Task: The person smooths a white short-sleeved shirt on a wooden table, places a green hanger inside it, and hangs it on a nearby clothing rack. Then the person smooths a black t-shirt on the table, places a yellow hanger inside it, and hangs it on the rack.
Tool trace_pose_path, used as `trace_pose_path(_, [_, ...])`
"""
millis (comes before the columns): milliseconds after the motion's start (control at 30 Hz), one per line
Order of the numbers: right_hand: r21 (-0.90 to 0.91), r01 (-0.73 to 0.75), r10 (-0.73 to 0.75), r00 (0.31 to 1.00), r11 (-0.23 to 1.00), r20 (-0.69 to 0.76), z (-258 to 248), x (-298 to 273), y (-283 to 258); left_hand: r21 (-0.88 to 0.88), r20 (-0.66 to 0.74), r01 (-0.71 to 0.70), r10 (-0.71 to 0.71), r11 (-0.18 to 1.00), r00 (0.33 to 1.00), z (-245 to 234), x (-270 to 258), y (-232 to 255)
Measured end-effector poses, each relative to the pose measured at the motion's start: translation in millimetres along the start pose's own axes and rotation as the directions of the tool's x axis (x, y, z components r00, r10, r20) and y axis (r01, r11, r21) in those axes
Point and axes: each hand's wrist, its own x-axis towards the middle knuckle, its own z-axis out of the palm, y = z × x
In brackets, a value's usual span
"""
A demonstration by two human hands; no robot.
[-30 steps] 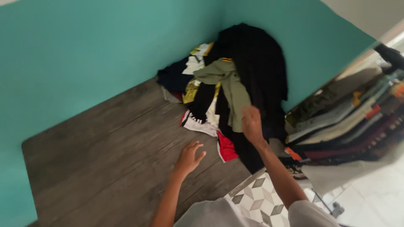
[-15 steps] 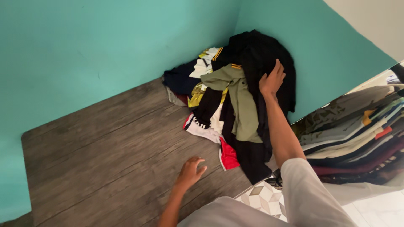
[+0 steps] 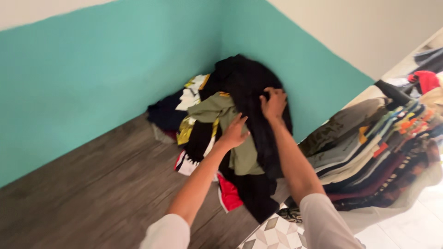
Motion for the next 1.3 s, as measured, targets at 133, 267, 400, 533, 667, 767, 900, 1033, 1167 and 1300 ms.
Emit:
trace_pose_path(133, [-0.008, 0.16, -0.16, 0.987, 0.987, -0.009, 2, -22, -4, 0.281, 0.267, 0.182, -0.259, 0.942, 0.928, 36, 23, 1])
trace_pose_path(267, [-0.001, 0.247, -0.247, 0.968, 0.969, 0.046, 17, -61, -13, 0.116, 0.28, 0.228, -0.252, 0.967, 0.927, 34, 15, -10])
trace_pose_path(400, [0.048, 0.297, -0.298, 0.954, 0.954, 0.032, 33, -107, -14, -0.179, 0.25, 0.312, -0.263, 0.933, 0.932, 31, 14, -38])
trace_pose_path(533, [0.094, 0.16, -0.169, 0.98, 0.983, 0.108, 44, -152, -8, -0.582, 0.109, 0.246, -0.225, 0.775, 0.968, 34, -7, -51])
trace_pose_path(667, [0.17, 0.215, -0.246, 0.951, 0.962, 0.188, 20, -218, -16, -0.911, 0.126, 0.311, -0.533, 0.272, 0.836, -8, -36, -61])
trace_pose_path(767, [0.362, 0.137, -0.273, 0.892, 0.922, 0.359, 7, -284, -42, -0.959, 0.142, 0.263, -0.62, 0.107, 0.771, -26, -66, -74])
trace_pose_path(900, [0.565, 0.024, -0.284, 0.882, 0.825, 0.377, -6, -347, -77, -0.843, -0.018, 0.33, -0.636, 0.424, 0.772, -7, -111, -95])
trace_pose_path(1033, [0.417, 0.113, -0.149, 0.987, 0.902, 0.056, -23, -359, -110, -0.717, 0.01, 0.509, -0.723, 0.476, 0.691, 11, -159, -97])
trace_pose_path(1167, [0.356, 0.146, -0.19, 0.978, 0.923, 0.092, -33, -333, -118, -0.681, 0.003, 0.502, -0.684, 0.533, 0.73, 25, -218, -78])
trace_pose_path(1300, [0.344, 0.222, -0.341, 0.876, 0.913, 0.342, -23, -335, -102, -0.636, 0.16, 0.649, -0.752, 0.417, 0.639, 25, -279, -53])
